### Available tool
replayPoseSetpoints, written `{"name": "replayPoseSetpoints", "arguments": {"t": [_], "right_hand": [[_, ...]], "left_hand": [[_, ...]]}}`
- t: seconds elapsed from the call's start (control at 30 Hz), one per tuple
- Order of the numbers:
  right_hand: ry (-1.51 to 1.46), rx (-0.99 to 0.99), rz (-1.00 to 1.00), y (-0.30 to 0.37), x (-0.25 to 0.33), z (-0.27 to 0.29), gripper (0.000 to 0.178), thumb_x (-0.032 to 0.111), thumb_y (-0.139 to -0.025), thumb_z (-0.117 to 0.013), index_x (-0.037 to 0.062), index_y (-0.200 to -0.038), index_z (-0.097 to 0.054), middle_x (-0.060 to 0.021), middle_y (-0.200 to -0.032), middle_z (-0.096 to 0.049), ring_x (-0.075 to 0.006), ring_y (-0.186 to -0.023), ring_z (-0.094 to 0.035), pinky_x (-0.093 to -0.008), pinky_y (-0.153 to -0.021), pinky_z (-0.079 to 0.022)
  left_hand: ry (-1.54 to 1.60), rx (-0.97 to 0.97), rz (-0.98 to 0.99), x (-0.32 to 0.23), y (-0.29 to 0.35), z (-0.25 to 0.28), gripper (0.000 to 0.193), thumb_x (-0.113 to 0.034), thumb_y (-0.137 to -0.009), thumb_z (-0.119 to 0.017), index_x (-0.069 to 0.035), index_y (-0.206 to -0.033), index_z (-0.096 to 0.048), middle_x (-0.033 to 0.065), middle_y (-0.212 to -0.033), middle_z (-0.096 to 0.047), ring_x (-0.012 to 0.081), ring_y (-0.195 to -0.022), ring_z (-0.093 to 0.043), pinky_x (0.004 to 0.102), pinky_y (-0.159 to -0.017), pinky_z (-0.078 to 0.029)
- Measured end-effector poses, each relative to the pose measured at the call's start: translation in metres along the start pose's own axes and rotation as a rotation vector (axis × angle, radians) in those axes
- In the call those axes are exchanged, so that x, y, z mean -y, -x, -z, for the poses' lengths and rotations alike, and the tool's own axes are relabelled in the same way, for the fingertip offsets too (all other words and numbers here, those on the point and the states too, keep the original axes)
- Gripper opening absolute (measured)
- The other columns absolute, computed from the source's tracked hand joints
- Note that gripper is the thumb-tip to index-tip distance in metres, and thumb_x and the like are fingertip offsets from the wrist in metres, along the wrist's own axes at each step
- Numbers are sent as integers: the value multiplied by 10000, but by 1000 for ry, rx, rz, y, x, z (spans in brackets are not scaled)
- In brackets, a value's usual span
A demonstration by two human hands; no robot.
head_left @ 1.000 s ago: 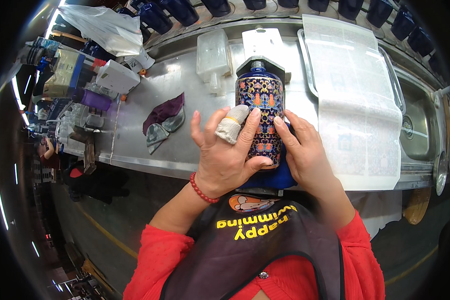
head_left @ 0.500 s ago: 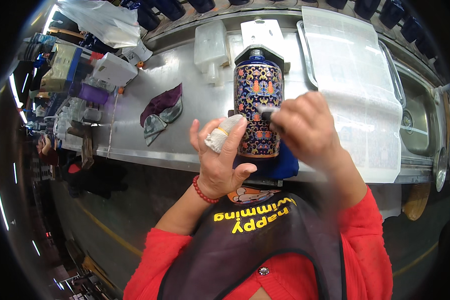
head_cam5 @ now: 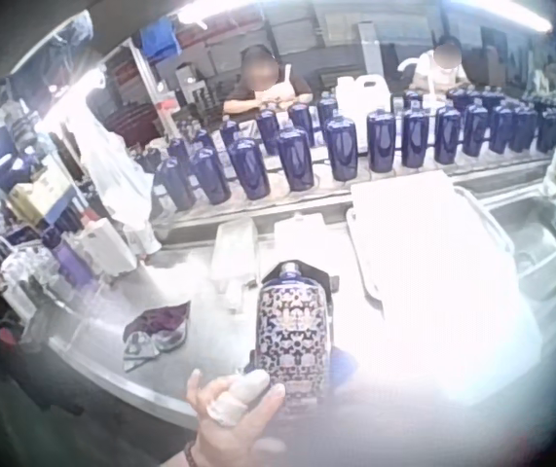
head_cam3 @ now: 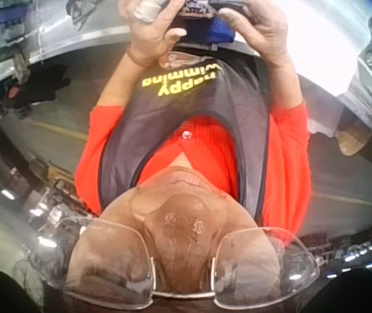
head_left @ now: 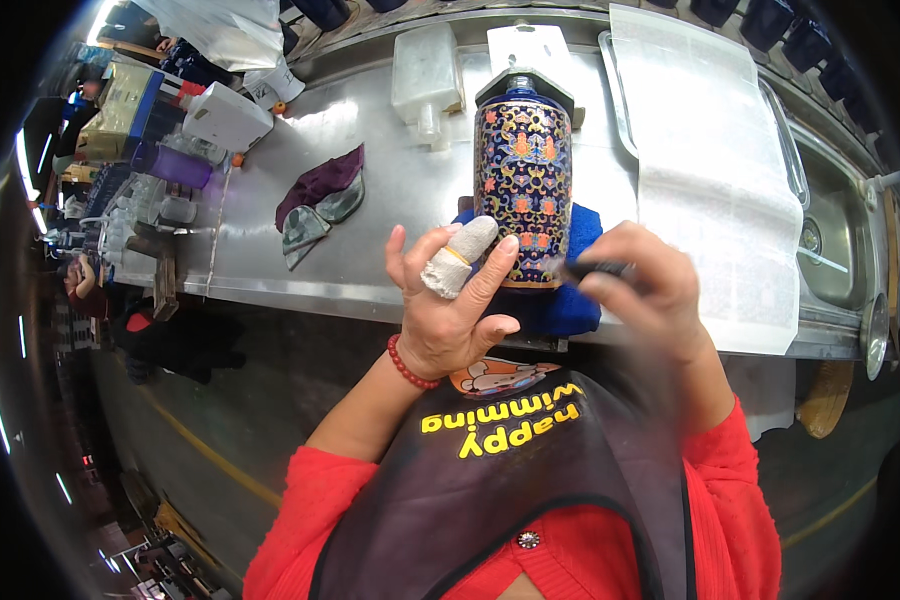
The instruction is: The person applies small decorative stickers to a blue patterned ceramic bottle using tweezers. The person rotates the bottle to access different sides and places stickers one at a time onto the surface.
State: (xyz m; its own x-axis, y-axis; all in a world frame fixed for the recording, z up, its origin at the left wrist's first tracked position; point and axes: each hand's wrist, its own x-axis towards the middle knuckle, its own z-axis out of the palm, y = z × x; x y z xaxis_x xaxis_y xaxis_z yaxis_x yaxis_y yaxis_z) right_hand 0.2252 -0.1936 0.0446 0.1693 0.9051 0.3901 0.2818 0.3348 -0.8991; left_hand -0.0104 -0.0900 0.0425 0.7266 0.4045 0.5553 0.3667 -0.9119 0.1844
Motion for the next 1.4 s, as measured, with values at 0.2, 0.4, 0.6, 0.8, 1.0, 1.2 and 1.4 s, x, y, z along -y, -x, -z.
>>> {"name": "replayPoseSetpoints", "arguments": {"t": [0.2,0.4,0.6,0.8,1.0,1.2,1.4], "right_hand": [[174,-201,-160,13,-16,-6,230,100,-1013,-648,-14,-1209,-613,-100,-1070,-677,-88,-835,-615,-221,-715,-490],[478,-186,243,7,-23,-17,454,-35,-893,-658,-10,-1342,-595,-239,-1306,-632,-346,-1056,-652,-389,-919,-537],[640,-43,258,3,-20,-29,611,-97,-820,-616,61,-1410,-593,-265,-1444,-508,-432,-1234,-561,-481,-1040,-486],[683,-40,223,5,-15,-33,617,-55,-821,-633,72,-1423,-587,-259,-1480,-479,-416,-1216,-570,-467,-992,-486],[720,-43,198,5,-10,-37,640,-40,-806,-644,89,-1429,-587,-256,-1486,-474,-400,-1228,-563,-447,-964,-484],[716,-53,198,4,-8,-38,650,-47,-801,-637,92,-1433,-583,-249,-1482,-474,-394,-1237,-555,-448,-969,-476],[676,-30,165,7,-5,-37,653,-56,-802,-619,76,-1439,-569,-253,-1488,-465,-393,-1238,-551,-447,-964,-473]], "left_hand": [[-21,27,22,6,-18,2,695,-666,-1011,-382,-137,-1360,-667,76,-1331,-650,289,-1276,-428,556,-1208,-58],[-124,40,-74,5,-21,0,688,-680,-999,-395,-154,-1333,-689,49,-1330,-653,278,-1280,-425,584,-1203,-40],[-110,49,-102,9,-22,3,669,-676,-995,-414,-169,-1328,-695,55,-1326,-654,278,-1281,-424,579,-1204,-47],[-27,34,-37,12,-25,1,661,-671,-990,-427,-178,-1346,-686,62,-1314,-656,285,-1282,-424,576,-1199,-56],[-86,31,-78,12,-25,-1,648,-662,-995,-426,-177,-1325,-700,67,-1298,-662,285,-1273,-439,577,-1202,-64],[-125,41,-112,12,-26,0,649,-663,-992,-435,-173,-1323,-701,85,-1310,-654,287,-1266,-458,557,-1207,-89],[2,52,-54,13,-23,2,658,-659,-981,-459,-160,-1344,-688,74,-1319,-650,284,-1278,-449,569,-1205,-72]]}}
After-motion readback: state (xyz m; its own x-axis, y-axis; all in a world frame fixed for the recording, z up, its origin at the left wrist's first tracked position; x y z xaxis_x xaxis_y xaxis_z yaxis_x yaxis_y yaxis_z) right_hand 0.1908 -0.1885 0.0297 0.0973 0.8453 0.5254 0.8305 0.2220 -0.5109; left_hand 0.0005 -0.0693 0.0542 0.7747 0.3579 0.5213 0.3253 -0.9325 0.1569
